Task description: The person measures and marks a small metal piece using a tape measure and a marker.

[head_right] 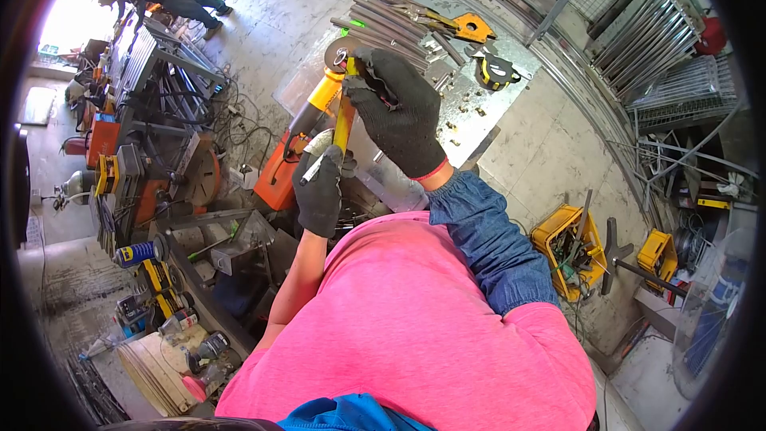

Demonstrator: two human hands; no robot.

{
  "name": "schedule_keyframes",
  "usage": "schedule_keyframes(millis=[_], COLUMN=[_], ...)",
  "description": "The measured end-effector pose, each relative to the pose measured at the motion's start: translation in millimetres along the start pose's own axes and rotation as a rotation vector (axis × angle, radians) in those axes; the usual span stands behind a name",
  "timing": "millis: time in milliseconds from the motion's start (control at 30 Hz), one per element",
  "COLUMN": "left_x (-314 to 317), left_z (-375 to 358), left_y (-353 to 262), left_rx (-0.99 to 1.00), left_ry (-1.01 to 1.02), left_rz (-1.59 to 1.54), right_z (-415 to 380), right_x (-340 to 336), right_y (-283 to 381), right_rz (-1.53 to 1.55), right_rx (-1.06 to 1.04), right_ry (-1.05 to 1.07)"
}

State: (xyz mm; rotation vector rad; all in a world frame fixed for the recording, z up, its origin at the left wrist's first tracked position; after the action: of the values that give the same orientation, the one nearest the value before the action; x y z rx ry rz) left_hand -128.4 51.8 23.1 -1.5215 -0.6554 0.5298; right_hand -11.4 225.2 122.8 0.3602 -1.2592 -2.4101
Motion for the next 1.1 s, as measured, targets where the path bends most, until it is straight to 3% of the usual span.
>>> schedule_keyframes(millis=[167, 433, 700, 767, 1100], left_x=[-7, -14, -17, -15, -8], left_z=[5, 8, 4, 5, 1], left_y=[3, 9, 13, 8, -2], left_rx=[0.041, 0.082, 0.04, 0.127, 0.179], left_ry=[0.018, 0.028, -0.03, -0.02, -0.035], left_rz=[0.123, 0.14, 0.063, 0.143, 0.195], right_z=[-7, -11, -8, -7, -6], right_x=[2, 4, 3, 3, 2], right_y=[-14, -14, -10, -7, -1], right_rz=[0.061, -0.109, -0.031, -0.063, 0.024], right_rx=[0.091, -0.03, 0.037, 0.044, -0.049], right_ry=[-0.05, -0.027, -0.033, -0.019, -0.047])
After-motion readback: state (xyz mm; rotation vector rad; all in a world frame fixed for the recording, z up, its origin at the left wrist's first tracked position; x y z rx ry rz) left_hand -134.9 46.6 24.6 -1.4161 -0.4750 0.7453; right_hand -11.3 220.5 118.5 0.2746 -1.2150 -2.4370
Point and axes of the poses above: each hand's wrist, its own z-axis towards the middle knuckle, its own x-axis out of the palm, y = z × x, the point moved 8 cm from there along z, towards the middle knuckle, and after that the axes turned 5 degrees about y, right-handed, at the moved point
